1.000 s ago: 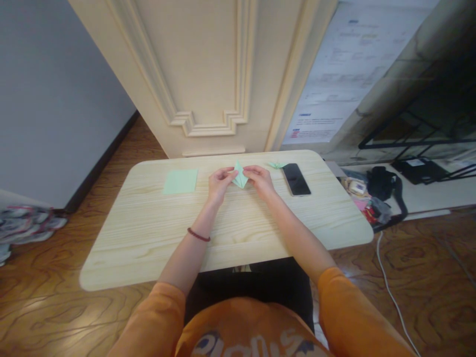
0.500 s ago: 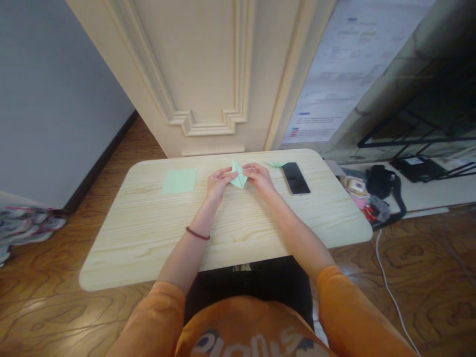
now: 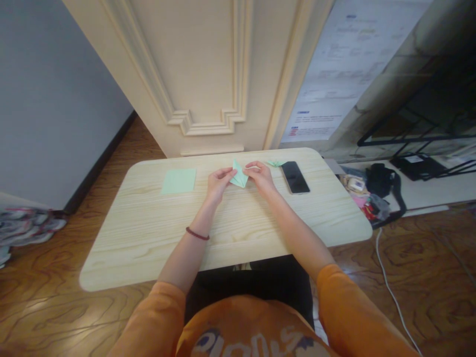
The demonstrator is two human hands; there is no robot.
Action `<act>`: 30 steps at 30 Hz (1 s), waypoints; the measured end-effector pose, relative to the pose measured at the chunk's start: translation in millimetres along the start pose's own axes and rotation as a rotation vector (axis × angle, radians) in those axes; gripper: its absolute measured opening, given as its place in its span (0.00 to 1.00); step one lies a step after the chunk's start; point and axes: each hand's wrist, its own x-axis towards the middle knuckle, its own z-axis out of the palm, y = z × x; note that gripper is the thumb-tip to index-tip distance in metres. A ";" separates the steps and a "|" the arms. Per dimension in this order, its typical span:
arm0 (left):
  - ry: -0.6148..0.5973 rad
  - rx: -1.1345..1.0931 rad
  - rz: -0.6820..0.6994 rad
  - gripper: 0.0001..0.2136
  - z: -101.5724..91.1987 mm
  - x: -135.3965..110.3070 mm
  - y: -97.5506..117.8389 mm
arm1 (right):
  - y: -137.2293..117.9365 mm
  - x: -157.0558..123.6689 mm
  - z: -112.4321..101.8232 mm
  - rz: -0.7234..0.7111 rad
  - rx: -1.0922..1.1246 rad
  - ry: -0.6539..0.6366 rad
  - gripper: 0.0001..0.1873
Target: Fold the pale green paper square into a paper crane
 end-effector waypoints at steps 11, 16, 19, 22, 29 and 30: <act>-0.002 -0.046 -0.022 0.26 -2.3 3.4 -2.6 | 2.1 -1.5 3.1 0.060 -0.014 -0.083 0.22; -0.010 -0.152 -0.077 0.25 -1.6 2.7 0.0 | 0.6 -2.7 2.2 0.078 0.015 -0.135 0.21; 0.033 -0.177 -0.088 0.25 -1.6 4.2 -0.4 | -1.7 -4.1 2.5 0.083 0.011 -0.175 0.21; 0.071 -0.123 -0.052 0.25 -3.6 6.1 -1.8 | -3.9 -5.5 3.5 0.100 0.012 -0.190 0.20; 0.092 0.245 0.433 0.24 -10.1 2.7 3.1 | -2.9 -2.9 2.9 0.098 0.059 -0.081 0.17; 0.067 0.276 0.480 0.21 -10.7 1.9 4.1 | -2.3 -2.1 2.3 0.094 0.062 -0.064 0.17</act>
